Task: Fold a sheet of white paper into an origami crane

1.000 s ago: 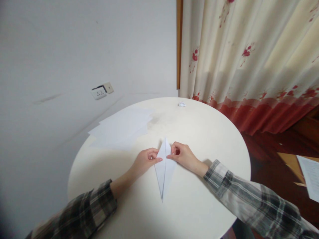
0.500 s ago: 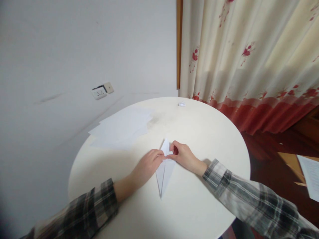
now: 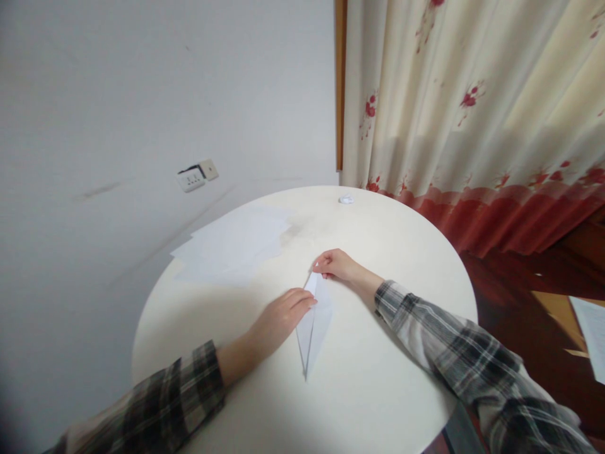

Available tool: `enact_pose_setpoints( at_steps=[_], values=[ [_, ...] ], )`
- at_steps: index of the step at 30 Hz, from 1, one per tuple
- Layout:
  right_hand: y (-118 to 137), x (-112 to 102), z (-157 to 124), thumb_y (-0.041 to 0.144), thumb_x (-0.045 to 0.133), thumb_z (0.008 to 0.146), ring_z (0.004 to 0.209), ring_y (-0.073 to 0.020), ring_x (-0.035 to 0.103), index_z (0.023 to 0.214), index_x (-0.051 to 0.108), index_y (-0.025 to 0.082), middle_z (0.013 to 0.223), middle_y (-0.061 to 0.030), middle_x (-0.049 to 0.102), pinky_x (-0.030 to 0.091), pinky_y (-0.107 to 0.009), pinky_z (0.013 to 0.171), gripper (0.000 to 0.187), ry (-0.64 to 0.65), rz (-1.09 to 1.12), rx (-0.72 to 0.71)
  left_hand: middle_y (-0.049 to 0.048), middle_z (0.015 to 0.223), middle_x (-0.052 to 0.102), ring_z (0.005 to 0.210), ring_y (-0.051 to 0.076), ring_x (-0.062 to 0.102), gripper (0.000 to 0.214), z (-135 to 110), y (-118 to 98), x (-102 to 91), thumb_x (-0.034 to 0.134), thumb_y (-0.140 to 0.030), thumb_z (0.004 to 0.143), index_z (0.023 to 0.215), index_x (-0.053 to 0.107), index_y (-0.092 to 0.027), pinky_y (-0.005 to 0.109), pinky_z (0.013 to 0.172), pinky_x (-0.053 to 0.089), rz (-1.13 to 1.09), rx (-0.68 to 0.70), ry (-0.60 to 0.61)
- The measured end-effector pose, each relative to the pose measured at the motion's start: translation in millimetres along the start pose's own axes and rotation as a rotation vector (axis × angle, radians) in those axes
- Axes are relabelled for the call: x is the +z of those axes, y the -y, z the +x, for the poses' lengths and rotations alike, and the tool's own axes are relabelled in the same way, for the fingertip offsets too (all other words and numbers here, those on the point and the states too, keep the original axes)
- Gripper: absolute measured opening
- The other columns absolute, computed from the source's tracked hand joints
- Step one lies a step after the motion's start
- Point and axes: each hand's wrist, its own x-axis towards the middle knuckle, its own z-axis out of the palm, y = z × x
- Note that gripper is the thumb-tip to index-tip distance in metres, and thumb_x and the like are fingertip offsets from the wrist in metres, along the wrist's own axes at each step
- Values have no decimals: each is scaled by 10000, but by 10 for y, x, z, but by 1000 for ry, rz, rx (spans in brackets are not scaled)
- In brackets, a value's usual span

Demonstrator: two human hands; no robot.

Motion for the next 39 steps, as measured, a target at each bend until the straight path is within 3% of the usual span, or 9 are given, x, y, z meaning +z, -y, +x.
enact_pose_setpoints(
  at_steps=[6, 11, 17, 21, 25, 29, 32, 39],
  values=[
    [-40, -3, 38, 326, 695, 581, 393, -58, 380, 560, 518, 150, 428, 47, 475, 275, -206, 408, 249, -16, -81, 11, 84, 1016, 577, 995, 198, 521, 223, 17, -29, 67, 362, -159, 915, 1058, 528, -117, 344, 881, 465, 55, 8, -28],
    [-58, 58, 82, 330, 668, 616, 428, -76, 404, 562, 525, 158, 455, 40, 478, 281, -218, 436, 231, -175, -296, 19, 96, 1075, 570, 1051, 202, 518, 264, 46, -43, 91, 315, -165, 928, 1099, 510, -113, 355, 918, 458, 110, 28, -57],
    [114, 138, 11, 338, 605, 678, 548, -112, 451, 587, 562, 168, 590, -10, 556, 275, -239, 500, 198, -346, -624, 43, 118, 1128, 578, 1094, 209, 521, 281, 65, -31, 121, 311, -171, 930, 1127, 498, -103, 362, 946, 446, 155, 52, -49],
    [62, 152, 32, 300, 593, 668, 551, -120, 449, 570, 516, 177, 584, -10, 538, 287, -244, 508, 175, -407, -526, 8, 150, 1213, 531, 1151, 238, 481, 269, 72, -32, 114, 416, -179, 896, 1149, 472, -106, 404, 967, 419, 145, 0, -52],
    [-6, 173, 9, 354, 629, 641, 479, -99, 445, 667, 496, 175, 541, 31, 512, 316, -227, 458, 225, -310, -86, -57, 136, 1188, 519, 1106, 249, 485, 368, 60, -15, 43, 579, -212, 809, 1145, 443, -146, 432, 935, 419, 29, -193, -81],
    [95, 194, -147, 284, 752, 508, 500, -114, 529, 813, 485, 169, 610, 19, 582, 376, -226, 457, 422, -56, 90, 73, 89, 996, 545, 959, 237, 515, 365, 39, 62, -14, 670, -246, 726, 1012, 461, -155, 416, 830, 448, -119, -400, -127],
    [166, 200, -242, 221, 764, 474, 584, -149, 578, 868, 470, 168, 682, 3, 614, 422, -246, 501, 494, 1, 42, 109, 51, 884, 525, 850, 215, 513, 334, 45, 127, -32, 703, -258, 680, 888, 459, -161, 376, 755, 453, -159, -502, -148],
    [251, 232, -303, 270, 770, 492, 720, -166, 550, 934, 544, 157, 799, -6, 604, 412, -260, 587, 509, -38, -371, -4, 22, 816, 508, 785, 197, 497, 336, 79, 170, -99, 713, -287, 662, 826, 443, -174, 341, 699, 434, -132, -528, -171]
  ],
)
